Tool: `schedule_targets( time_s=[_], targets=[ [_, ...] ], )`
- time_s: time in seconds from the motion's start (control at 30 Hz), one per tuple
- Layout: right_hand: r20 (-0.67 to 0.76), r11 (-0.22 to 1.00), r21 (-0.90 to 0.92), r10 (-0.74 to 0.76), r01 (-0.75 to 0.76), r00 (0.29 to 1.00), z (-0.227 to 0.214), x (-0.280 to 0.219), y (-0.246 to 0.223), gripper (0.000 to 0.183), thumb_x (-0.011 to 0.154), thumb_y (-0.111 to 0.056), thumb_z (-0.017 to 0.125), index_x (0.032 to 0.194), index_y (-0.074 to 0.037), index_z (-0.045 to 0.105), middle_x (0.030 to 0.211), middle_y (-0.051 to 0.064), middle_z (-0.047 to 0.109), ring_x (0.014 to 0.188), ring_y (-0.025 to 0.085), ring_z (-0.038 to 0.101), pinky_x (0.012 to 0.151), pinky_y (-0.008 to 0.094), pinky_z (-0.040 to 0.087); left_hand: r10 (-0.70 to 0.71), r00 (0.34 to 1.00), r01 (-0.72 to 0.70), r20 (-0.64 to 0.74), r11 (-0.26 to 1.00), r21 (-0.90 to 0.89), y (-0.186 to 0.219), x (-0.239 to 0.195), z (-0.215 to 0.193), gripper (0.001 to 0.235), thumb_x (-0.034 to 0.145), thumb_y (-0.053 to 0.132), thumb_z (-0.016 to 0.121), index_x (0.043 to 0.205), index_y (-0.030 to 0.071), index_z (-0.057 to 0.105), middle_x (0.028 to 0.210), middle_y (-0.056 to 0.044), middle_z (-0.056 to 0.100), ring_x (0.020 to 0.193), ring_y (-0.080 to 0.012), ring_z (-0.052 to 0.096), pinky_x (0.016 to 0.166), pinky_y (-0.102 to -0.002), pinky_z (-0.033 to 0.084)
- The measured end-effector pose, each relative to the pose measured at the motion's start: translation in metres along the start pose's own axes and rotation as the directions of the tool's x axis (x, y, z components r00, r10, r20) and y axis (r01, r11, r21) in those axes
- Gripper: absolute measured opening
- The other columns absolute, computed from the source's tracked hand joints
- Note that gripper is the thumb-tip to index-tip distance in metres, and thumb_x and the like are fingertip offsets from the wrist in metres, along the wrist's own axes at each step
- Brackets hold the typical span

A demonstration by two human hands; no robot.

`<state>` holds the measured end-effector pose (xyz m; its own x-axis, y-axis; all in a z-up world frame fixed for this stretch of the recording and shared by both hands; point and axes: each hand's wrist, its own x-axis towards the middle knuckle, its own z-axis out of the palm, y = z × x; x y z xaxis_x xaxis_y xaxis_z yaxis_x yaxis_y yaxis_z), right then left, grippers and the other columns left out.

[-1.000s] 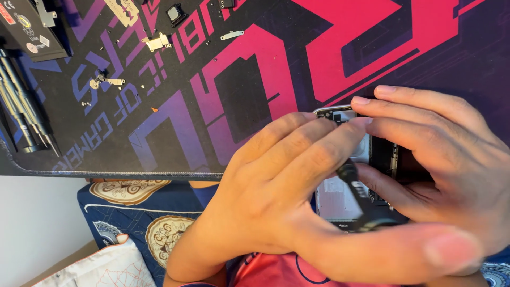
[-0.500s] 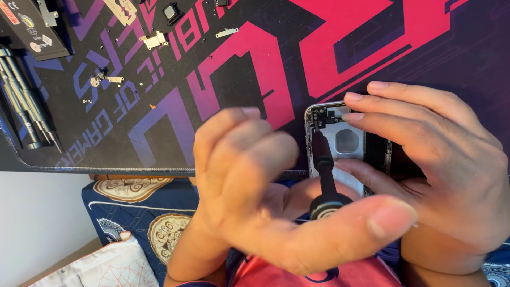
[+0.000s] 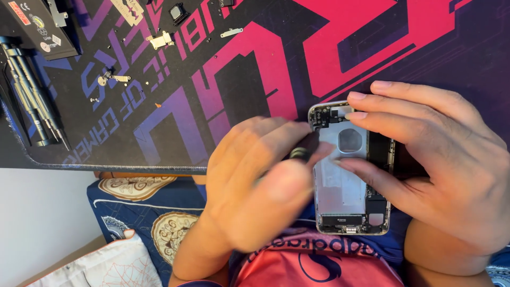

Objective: The person uses a screwdriver to remove screws from the internal frame of a disassembled smartphone. They place the screws on the desk mat and continue unscrewing components from the phone's chassis.

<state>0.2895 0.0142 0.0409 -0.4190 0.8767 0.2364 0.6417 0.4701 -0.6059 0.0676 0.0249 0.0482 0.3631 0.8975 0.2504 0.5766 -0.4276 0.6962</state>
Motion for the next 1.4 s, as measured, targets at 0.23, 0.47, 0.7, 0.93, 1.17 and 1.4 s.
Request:
schedule_targets(
  time_s=[0.23,0.47,0.7,0.93,1.17,1.4],
  targets=[
    [-0.029,1.0,-0.016,-0.004,0.003,1.0,0.001,0.003,-0.004,0.043,0.09,-0.015,0.092,0.116,0.012,0.07,0.123,0.023,0.075,0.125,0.042,0.069,0.114,0.049,0.053,-0.163,0.948,0.106,-0.274,0.972,-0.211,-0.004,-0.041,-0.019,0.088,0.113,-0.006,0.069,0.169,0.012,0.005,0.123,-0.029,0.076,0.111,-0.0334,0.082,0.102,-0.038,0.079],
    [-0.022,0.998,-0.047,0.028,-0.029,0.999,0.003,0.0,-0.006,0.046,0.089,-0.016,0.091,0.118,0.013,0.071,0.127,0.024,0.075,0.128,0.041,0.068,0.116,0.048,0.052,0.096,0.964,-0.033,-0.247,0.968,0.249,-0.043,-0.004,-0.04,0.01,0.102,-0.005,0.066,0.111,-0.007,0.07,0.111,-0.023,0.071,0.103,-0.0327,0.072,0.098,-0.042,0.057],
    [-0.009,0.997,-0.04,0.071,-0.072,0.997,0.005,-0.005,-0.003,0.052,0.085,-0.016,0.093,0.122,0.012,0.068,0.131,0.024,0.073,0.133,0.043,0.067,0.119,0.05,0.052,0.099,0.995,-0.083,-0.031,0.936,0.341,-0.047,0.0,-0.042,0.011,0.109,0.01,0.058,0.114,0.001,0.063,0.131,-0.017,0.067,0.127,-0.0363,0.065,0.109,-0.046,0.05],
    [-0.005,0.996,-0.038,0.084,-0.084,0.996,0.006,-0.005,-0.003,0.053,0.085,-0.016,0.093,0.122,0.012,0.068,0.132,0.025,0.073,0.133,0.043,0.067,0.119,0.05,0.051,0.027,1.0,-0.03,0.013,0.941,0.338,-0.053,-0.004,-0.038,0.02,0.112,0.019,0.056,0.118,-0.001,0.056,0.148,-0.018,0.053,0.136,-0.0368,0.058,0.118,-0.053,0.049],
    [-0.015,0.997,-0.03,0.064,-0.065,0.998,0.006,-0.005,-0.003,0.052,0.086,-0.016,0.093,0.121,0.012,0.069,0.132,0.024,0.073,0.132,0.044,0.067,0.119,0.05,0.051,-0.021,0.998,0.029,-0.057,0.987,0.155,-0.056,-0.009,-0.038,0.031,0.112,0.031,0.045,0.119,0.002,0.053,0.15,-0.016,0.054,0.141,-0.0395,0.059,0.117,-0.047,0.051],
    [-0.021,0.998,-0.051,0.04,-0.041,0.999,0.002,0.0,-0.006,0.047,0.089,-0.017,0.091,0.119,0.011,0.071,0.128,0.023,0.075,0.127,0.041,0.069,0.116,0.049,0.051,0.059,0.975,-0.1,-0.213,0.977,-0.19,-0.03,-0.022,-0.014,0.03,0.093,0.026,0.071,0.112,0.005,0.06,0.11,-0.013,0.07,0.1,-0.0292,0.076,0.094,-0.037,0.063]
  ],
)
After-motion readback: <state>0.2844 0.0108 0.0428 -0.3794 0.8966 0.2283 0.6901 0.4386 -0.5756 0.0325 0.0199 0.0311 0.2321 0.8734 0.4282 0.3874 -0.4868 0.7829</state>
